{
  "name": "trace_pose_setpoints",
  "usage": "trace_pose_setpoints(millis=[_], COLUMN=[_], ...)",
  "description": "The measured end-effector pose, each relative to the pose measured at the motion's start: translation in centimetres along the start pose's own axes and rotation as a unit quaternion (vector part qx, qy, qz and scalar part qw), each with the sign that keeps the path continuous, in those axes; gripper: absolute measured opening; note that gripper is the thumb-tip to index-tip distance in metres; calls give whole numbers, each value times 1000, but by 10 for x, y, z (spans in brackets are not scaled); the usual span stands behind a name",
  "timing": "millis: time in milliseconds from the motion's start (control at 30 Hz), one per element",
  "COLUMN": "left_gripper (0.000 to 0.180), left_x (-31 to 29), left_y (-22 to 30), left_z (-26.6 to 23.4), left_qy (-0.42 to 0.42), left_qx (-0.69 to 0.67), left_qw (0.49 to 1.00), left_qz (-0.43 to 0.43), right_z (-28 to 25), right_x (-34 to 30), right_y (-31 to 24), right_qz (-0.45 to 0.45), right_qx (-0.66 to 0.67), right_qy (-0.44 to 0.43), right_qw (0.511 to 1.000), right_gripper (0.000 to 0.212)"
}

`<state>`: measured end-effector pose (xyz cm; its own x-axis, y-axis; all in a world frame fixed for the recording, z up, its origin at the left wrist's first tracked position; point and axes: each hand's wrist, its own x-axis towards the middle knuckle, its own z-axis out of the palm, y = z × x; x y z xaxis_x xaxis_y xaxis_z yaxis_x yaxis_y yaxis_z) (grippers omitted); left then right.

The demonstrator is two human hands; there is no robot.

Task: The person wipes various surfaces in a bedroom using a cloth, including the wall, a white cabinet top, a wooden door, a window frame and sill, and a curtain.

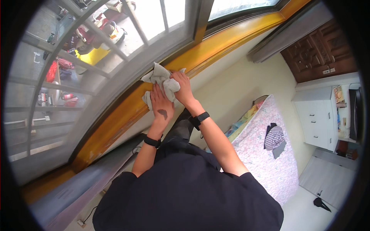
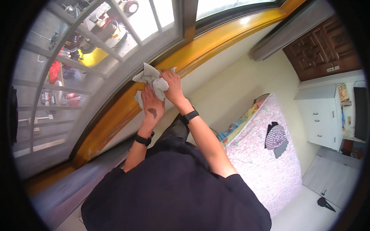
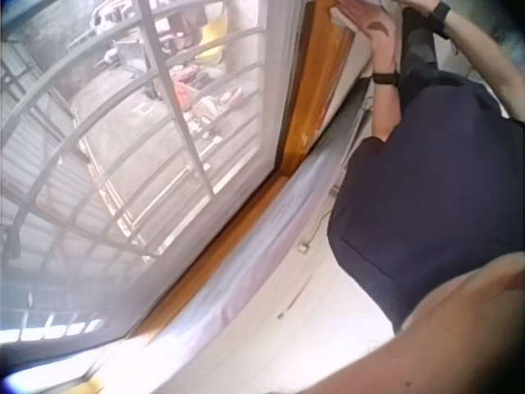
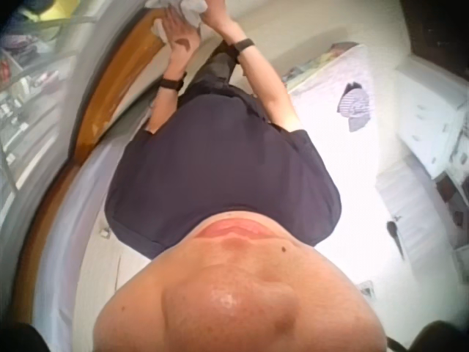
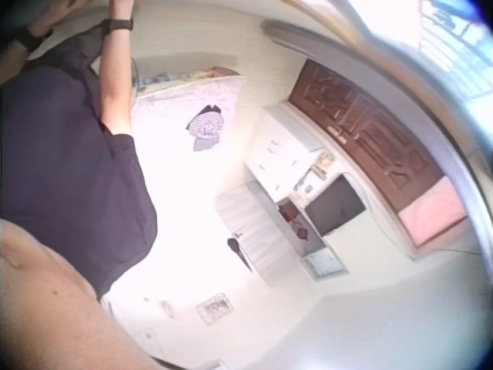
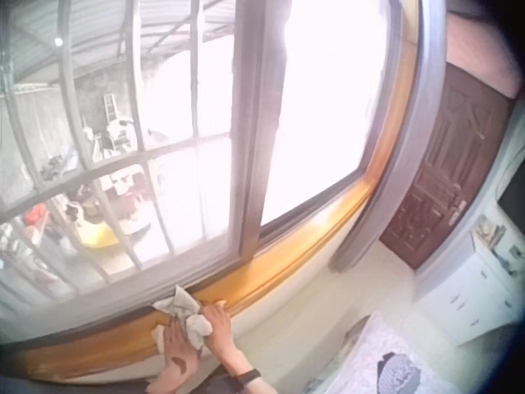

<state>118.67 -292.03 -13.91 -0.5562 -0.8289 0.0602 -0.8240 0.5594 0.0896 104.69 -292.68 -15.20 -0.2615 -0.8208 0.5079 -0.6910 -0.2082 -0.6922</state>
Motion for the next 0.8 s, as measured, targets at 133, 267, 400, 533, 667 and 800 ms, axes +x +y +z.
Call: trace_pose_setpoints(millis=[133, 267, 400, 533, 667, 800], left_gripper=[73, 69, 68, 65, 64, 78], left_x=[51, 113, 166, 201, 212, 225], left_y=[54, 124, 181, 221, 239, 269], left_z=[17, 27, 30, 34, 48, 52], left_qy=[17, 13, -13, -9, 16, 19], left_qx=[20, 38, 36, 41, 23, 22], left_qw=[1000, 999, 999, 998, 997, 997], left_qz=[2, 2, 36, 52, 73, 75], right_z=[-45, -99, -152, -189, -207, -231], right_x=[30, 67, 98, 117, 123, 126], right_y=[51, 113, 171, 213, 230, 254], right_qz=[10, 25, 22, 26, 27, 8], right_qx=[-9, -16, 34, 21, 27, 38], right_qy=[13, 14, 6, 17, 17, 23], right_qw=[1000, 999, 999, 999, 999, 999], right_gripper=[26, 28, 28, 29, 29, 28])
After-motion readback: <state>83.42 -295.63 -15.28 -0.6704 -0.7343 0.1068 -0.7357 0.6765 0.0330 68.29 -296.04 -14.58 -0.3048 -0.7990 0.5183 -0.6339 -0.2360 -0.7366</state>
